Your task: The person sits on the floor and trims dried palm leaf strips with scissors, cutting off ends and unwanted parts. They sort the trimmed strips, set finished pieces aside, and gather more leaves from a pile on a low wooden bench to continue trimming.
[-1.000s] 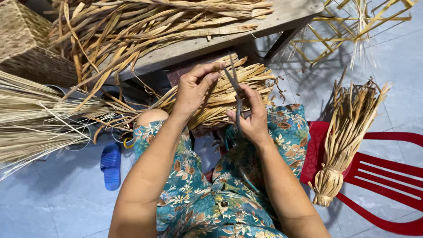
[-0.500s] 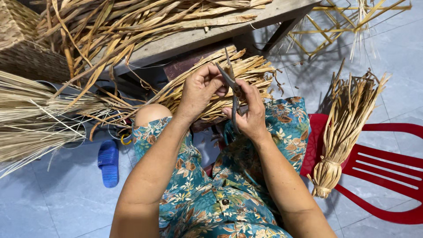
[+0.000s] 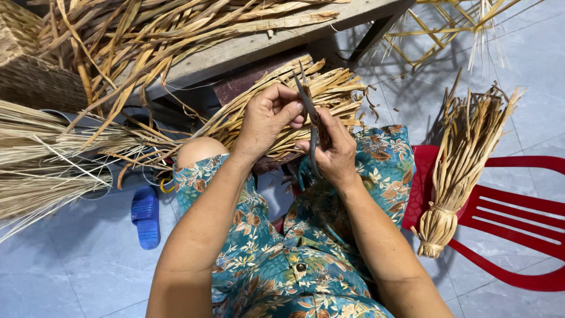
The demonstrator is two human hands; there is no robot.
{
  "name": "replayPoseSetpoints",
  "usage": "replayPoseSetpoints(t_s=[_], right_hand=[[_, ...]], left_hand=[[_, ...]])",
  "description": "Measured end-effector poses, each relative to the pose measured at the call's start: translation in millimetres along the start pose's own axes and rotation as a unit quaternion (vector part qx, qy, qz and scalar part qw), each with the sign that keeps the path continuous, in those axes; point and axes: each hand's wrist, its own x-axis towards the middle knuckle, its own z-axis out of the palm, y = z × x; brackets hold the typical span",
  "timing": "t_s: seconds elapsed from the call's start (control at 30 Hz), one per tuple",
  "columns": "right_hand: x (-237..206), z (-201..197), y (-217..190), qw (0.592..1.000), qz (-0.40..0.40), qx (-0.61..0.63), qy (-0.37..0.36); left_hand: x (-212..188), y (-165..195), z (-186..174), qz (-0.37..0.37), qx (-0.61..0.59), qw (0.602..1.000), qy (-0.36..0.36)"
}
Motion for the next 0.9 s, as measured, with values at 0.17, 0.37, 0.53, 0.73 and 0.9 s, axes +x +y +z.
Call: replayPoseSetpoints(t_s=[0.17,0.37,0.53,0.73,0.9], right_hand=[[-9.5,5.4,11.1,1.000,0.006,0.019,0.022],[-8.4,-2.1,33.1,0.967,0.164,0.138,0.137],[2.2,-27.1,43.2,0.885,0.155,0.360,0.253],[3.2,-28.2,42.1,0.869,0.169,0.385,0.262],[3.3,-28.5,41.9,0.867,0.183,0.380,0.265]], left_hand=[[1.2,-5.7,0.2,0.028,-0.030,0.998,-0.037],[11.0,-2.3,-3.2,0.054,0.036,0.998,0.011],[26.1,-3.4,-9.9,0.034,0.065,0.990,0.123],[43.1,-41.9,7.5,0.103,0.329,0.935,0.085],[42.2,-93.4,25.8,0.133,0.524,0.841,-0.033]])
